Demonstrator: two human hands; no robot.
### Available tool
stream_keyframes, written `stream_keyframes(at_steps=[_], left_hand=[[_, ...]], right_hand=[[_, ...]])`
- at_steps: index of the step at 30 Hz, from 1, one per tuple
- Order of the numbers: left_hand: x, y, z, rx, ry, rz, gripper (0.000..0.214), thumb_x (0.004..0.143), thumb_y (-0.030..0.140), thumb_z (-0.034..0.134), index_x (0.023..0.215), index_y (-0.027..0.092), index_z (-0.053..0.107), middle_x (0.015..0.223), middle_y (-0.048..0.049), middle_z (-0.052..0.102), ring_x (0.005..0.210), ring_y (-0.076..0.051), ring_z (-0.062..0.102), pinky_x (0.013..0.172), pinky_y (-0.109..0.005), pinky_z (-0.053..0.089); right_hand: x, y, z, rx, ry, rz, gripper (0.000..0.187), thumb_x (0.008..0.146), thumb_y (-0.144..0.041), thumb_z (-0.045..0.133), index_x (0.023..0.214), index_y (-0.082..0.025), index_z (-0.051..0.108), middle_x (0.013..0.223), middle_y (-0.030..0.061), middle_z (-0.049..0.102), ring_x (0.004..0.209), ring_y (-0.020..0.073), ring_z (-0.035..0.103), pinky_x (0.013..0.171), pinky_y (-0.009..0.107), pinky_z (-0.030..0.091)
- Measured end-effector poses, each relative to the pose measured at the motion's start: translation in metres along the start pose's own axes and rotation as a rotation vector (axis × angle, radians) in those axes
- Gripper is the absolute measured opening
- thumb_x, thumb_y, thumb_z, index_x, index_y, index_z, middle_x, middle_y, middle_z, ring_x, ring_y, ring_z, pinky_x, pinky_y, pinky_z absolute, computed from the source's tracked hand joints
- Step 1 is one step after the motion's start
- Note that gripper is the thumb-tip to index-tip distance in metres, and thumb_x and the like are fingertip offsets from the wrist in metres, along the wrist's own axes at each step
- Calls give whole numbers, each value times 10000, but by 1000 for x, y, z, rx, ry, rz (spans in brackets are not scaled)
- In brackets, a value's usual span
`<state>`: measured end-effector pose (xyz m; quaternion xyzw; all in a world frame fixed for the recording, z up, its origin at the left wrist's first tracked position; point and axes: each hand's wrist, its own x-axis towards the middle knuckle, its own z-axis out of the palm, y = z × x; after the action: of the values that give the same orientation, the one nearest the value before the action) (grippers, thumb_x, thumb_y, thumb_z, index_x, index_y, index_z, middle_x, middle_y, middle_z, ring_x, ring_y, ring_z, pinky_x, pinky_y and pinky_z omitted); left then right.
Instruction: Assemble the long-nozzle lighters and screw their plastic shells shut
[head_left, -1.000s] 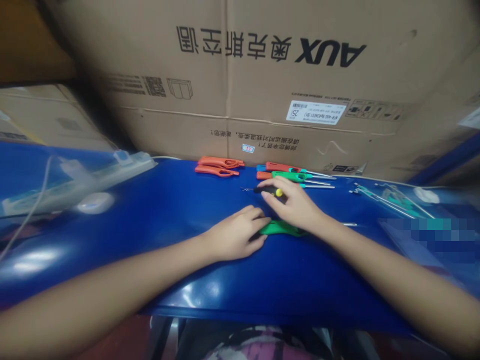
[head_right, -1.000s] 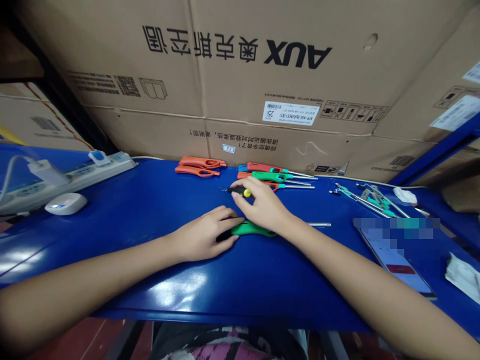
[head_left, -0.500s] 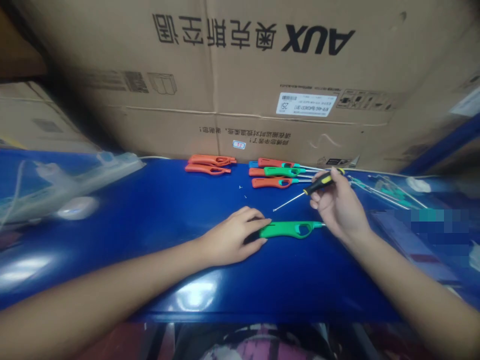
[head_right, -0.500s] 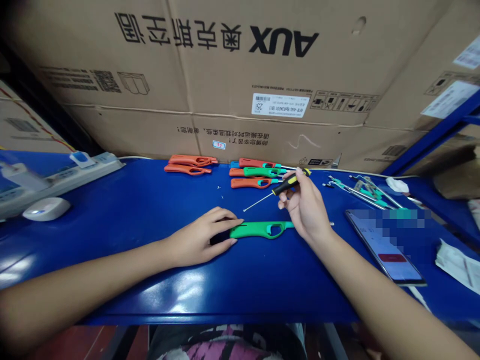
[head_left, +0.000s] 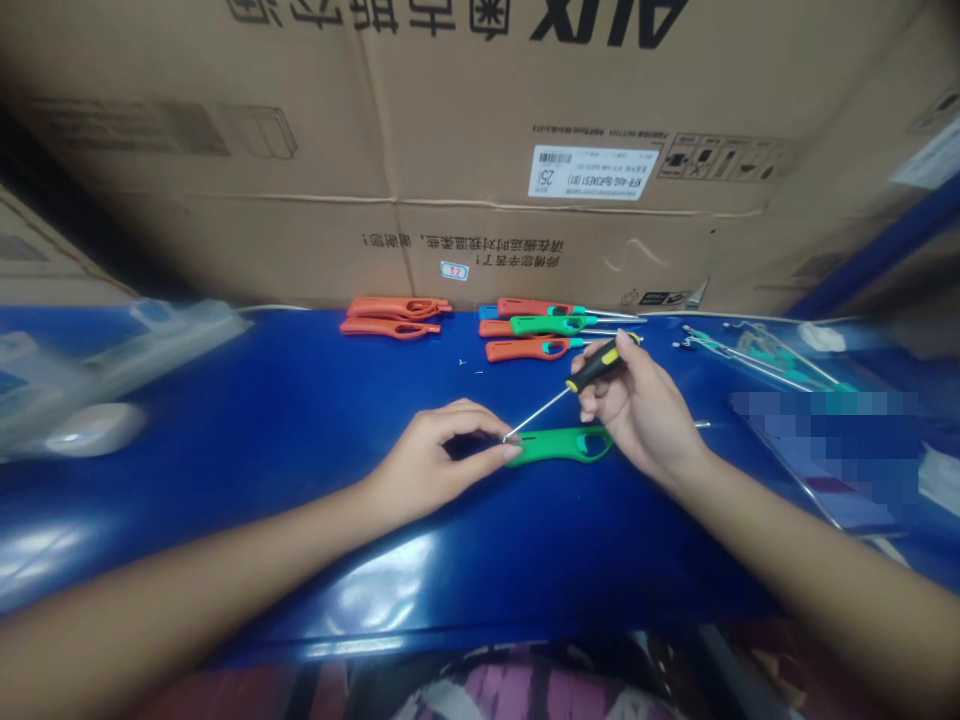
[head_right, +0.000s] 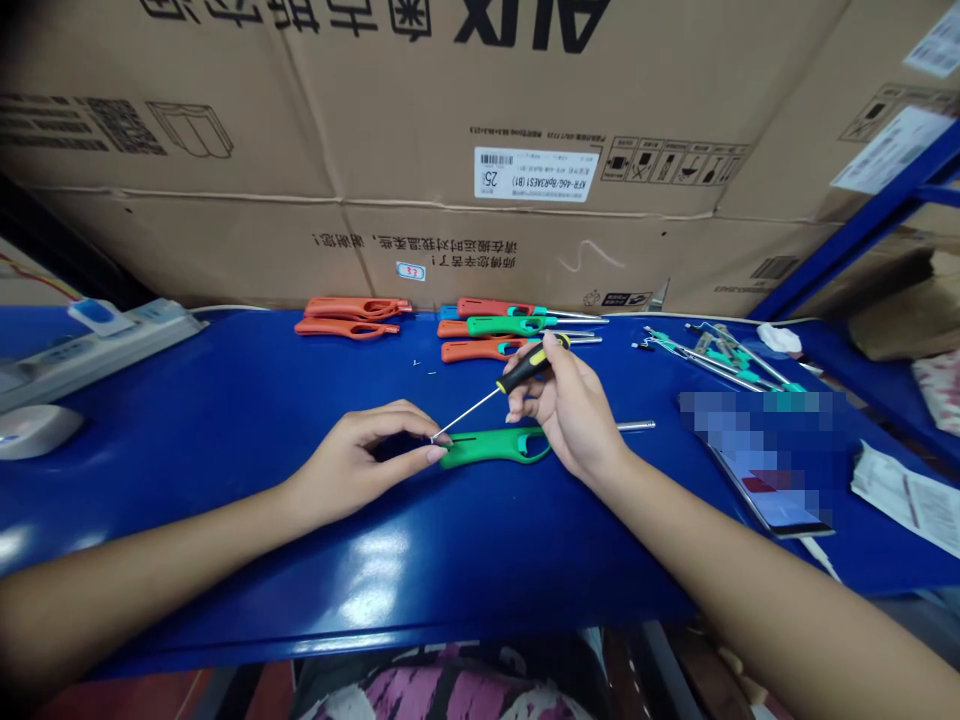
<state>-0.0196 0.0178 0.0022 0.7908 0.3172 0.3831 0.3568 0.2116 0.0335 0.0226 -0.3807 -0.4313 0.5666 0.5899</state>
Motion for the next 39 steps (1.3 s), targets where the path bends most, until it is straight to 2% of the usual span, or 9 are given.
stream_keyframes(at_steps=[4, 15, 24, 28, 31, 33, 34, 37, 39], left_hand=[[0, 1, -1, -11, 24, 2, 105, 897, 253, 695, 886, 179, 769, 897, -56, 755, 837, -166, 695, 811, -301, 573], [0, -3, 1, -12, 15, 82, 88, 859, 221, 739, 915, 178, 791, 855, -67, 764, 797, -170, 683, 751, -304, 570], [-2, -3, 2, 33, -52, 98, 87, 881, 238, 716, 900, 191, 787, 839, -55, 764, 784, -169, 678, 743, -313, 561], [-4, -1, 4, 57, -116, 104, 98, 892, 224, 699, 880, 184, 787, 820, -49, 758, 765, -161, 666, 724, -304, 543], [-4, 0, 4, 79, -194, 118, 115, 906, 217, 678, 882, 181, 784, 822, -46, 762, 762, -158, 660, 730, -301, 535], [-5, 1, 4, 88, -240, 150, 116, 913, 216, 670, 904, 185, 781, 847, -43, 770, 787, -162, 662, 763, -307, 534], [-5, 1, 4, 90, -258, 168, 115, 914, 217, 668, 914, 187, 779, 863, -42, 773, 807, -166, 663, 782, -311, 533], [-6, 1, 5, 77, -287, 212, 107, 917, 226, 666, 908, 192, 766, 874, -35, 768, 836, -167, 664, 802, -306, 530], [-7, 0, 5, 60, -302, 227, 108, 923, 227, 655, 907, 188, 754, 871, -33, 759, 848, -163, 669, 800, -294, 531]], right_hand=[[0, -1, 1, -30, -6, -1, 378, 866, -567, 635, 882, -190, 608, 800, -2, 650, 496, 71, 556, 433, 197, 526], [-4, -2, 3, -50, -28, -1, 381, 837, -554, 680, 879, -181, 613, 770, 5, 647, 491, 80, 571, 437, 208, 537], [-11, -7, 4, -172, -106, -139, 327, 920, -543, 579, 899, -218, 569, 841, -7, 622, 476, 88, 579, 411, 245, 536], [-19, -13, 5, -269, -230, -213, 266, 960, -492, 540, 938, -228, 566, 872, -2, 619, 485, 93, 591, 433, 259, 548], [-29, -25, 8, -430, -424, -311, 180, 1002, -403, 487, 1005, -235, 551, 891, 6, 612, 515, 91, 595, 474, 252, 529], [-35, -34, 13, -586, -560, -405, 149, 998, -349, 497, 1088, -241, 547, 916, 22, 623, 598, 110, 624, 554, 265, 541], [-37, -37, 15, -664, -603, -465, 182, 985, -322, 521, 1149, -245, 538, 935, 32, 632, 664, 128, 644, 616, 279, 554], [-41, -40, 23, -793, -664, -665, 433, 941, -229, 590, 1346, -270, 441, 1020, 50, 654, 848, 162, 670, 779, 307, 557], [-41, -36, 26, -780, -716, -768, 515, 932, -195, 601, 1393, -294, 395, 1051, 49, 663, 872, 162, 666, 777, 296, 554]])
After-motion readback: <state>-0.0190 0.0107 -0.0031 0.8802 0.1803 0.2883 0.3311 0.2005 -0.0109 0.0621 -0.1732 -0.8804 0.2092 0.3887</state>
